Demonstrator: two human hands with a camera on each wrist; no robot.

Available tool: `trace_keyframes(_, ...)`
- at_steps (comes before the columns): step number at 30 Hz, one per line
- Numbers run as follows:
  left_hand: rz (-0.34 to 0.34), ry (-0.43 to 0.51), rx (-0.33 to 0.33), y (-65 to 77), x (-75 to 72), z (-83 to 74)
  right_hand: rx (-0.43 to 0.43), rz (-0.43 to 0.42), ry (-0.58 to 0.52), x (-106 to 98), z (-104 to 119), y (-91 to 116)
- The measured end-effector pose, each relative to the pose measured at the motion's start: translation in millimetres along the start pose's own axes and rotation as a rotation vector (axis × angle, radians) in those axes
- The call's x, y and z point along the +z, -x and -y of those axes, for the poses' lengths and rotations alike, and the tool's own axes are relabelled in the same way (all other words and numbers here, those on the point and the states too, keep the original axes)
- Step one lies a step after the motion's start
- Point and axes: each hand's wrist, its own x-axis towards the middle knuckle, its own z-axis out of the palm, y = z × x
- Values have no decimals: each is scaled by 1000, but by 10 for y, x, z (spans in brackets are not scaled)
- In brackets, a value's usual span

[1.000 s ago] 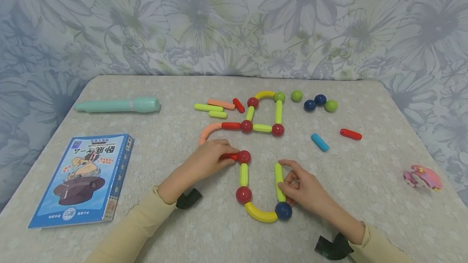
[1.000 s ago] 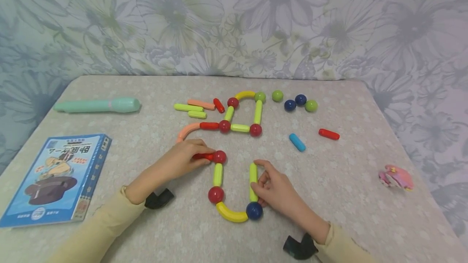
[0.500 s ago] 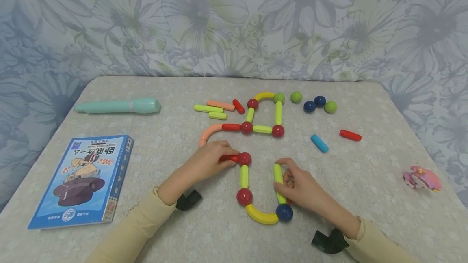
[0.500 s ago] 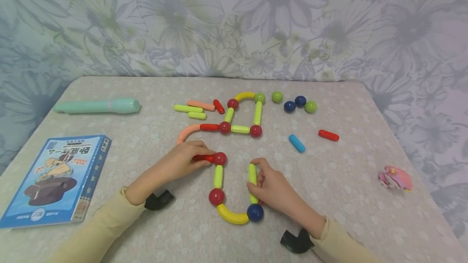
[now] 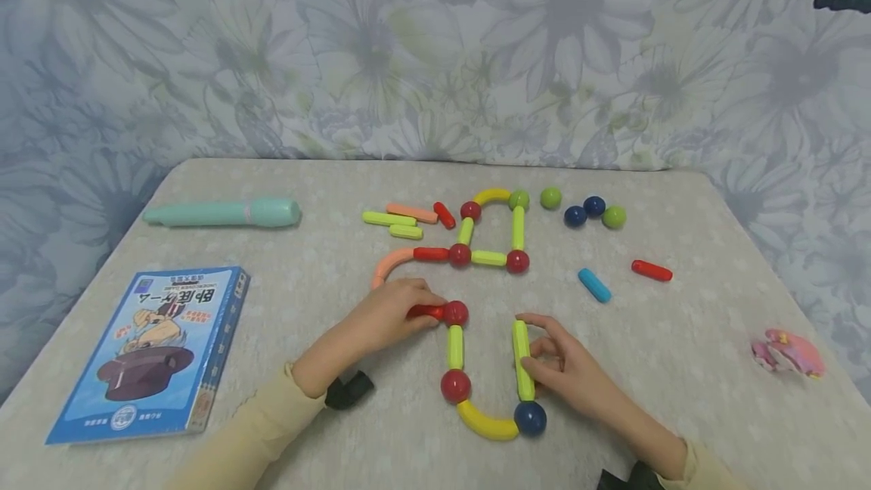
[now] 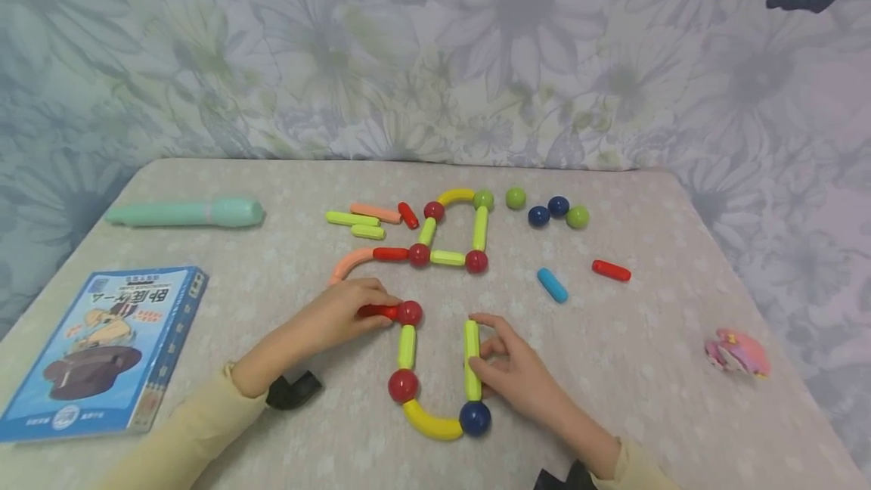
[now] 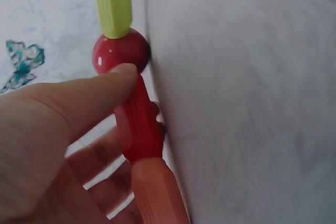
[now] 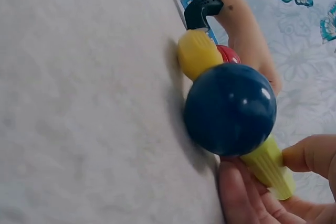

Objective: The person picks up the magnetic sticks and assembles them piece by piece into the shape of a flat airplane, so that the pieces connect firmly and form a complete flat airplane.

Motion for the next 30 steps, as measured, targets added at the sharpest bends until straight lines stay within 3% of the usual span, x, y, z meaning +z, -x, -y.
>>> trace_keyframes(4, 86, 4, -18, -118, -160, -40, 95, 0, -120, -33, -30, 35)
trace_keyframes(7, 126, 44, 17, -415, -449, -103, 160, -17, -177, -66, -25, 44)
trace_keyframes(10, 102, 136, 71, -948, -691, -190, 199, -27, -207, -98, -24, 55)
trace_keyframes(12, 74, 201, 83, -1384, -744, -251, 221, -31, -222, -110, -30, 63)
trace_keyframes(16, 64, 224, -7, -2159, -590, -352, 235, -28, -242, -103, -53, 78)
trace_keyframes(19, 121, 141, -46, -2526, -372, -389, 240, -16, -263, -62, -81, 89)
trace_keyframes(22, 183, 32, -77, -2709, -188, -419, 226, 0, -294, -22, -105, 97)
trace_keyframes(25, 208, -64, -113, -2780, -80, -437, 206, 11, -320, -9, -104, 88)
trace_keyframes(30, 167, -223, -149, -2841, 3, -413, 209, -1, -293, -34, -82, 38)
